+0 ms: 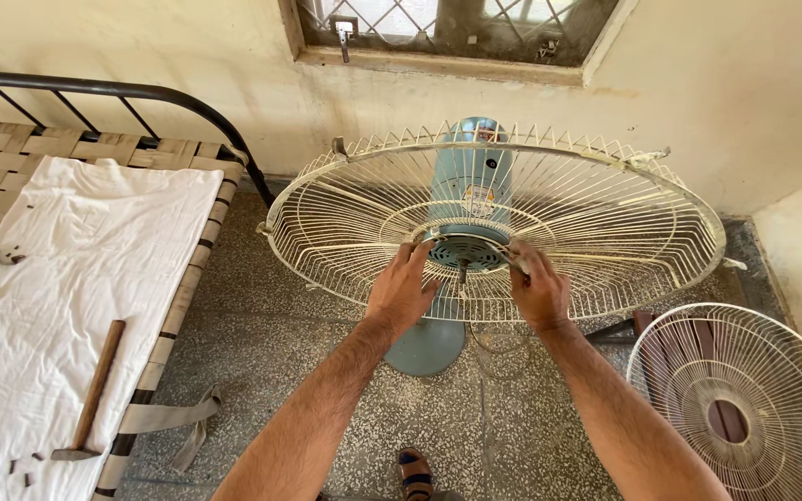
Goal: The person uses a screwdriver to tighten screws on the motor housing of a standing fan, then attaches the front wire cage and secures it with multiple screws. The fan blades and rear cage are not handled in this clip.
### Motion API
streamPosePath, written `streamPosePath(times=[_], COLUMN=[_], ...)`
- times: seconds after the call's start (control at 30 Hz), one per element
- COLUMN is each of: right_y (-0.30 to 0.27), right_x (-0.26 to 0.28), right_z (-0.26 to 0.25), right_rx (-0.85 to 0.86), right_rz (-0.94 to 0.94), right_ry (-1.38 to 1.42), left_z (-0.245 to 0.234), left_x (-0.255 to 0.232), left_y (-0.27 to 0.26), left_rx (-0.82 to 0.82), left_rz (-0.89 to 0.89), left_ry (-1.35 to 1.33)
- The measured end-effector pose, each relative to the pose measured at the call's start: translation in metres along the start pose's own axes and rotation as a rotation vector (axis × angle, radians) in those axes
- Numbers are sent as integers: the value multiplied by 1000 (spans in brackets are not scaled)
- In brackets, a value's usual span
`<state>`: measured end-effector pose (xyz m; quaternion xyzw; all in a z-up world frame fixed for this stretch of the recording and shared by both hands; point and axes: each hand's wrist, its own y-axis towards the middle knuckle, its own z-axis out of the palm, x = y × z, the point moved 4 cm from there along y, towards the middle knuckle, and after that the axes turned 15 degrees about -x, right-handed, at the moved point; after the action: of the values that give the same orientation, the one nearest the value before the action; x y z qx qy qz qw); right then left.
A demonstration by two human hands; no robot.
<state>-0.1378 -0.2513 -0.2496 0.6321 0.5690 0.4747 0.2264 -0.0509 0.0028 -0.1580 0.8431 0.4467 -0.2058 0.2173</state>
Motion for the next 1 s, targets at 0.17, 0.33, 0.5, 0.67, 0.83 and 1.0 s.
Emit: streamPosePath(times=[0.17,0.33,0.5,0.67,0.83,1.0], right_y=[-7,-9,-13,4,19,-1], right_x=[-4,7,49,127,238,378], right_z=[-1,-7,-9,-5,34,84], right_rx=[-11,-90,-50,16,187,307], right_rz=[94,72,246,266,259,178], right_ry=[10,6,72,224,337,504], left_z=[-9,-14,-37,-83,-152,-228], left_x=[-2,-5,0,27,85,160], left_y=[-6,-14,-36,-81,-164,-290], left_rx=[-10,30,-66,-231,-436,-665], left_rz=[-10,-89,-115,-198,-328,-517], left_ry=[-10,-40,-124,-161,-148,-85])
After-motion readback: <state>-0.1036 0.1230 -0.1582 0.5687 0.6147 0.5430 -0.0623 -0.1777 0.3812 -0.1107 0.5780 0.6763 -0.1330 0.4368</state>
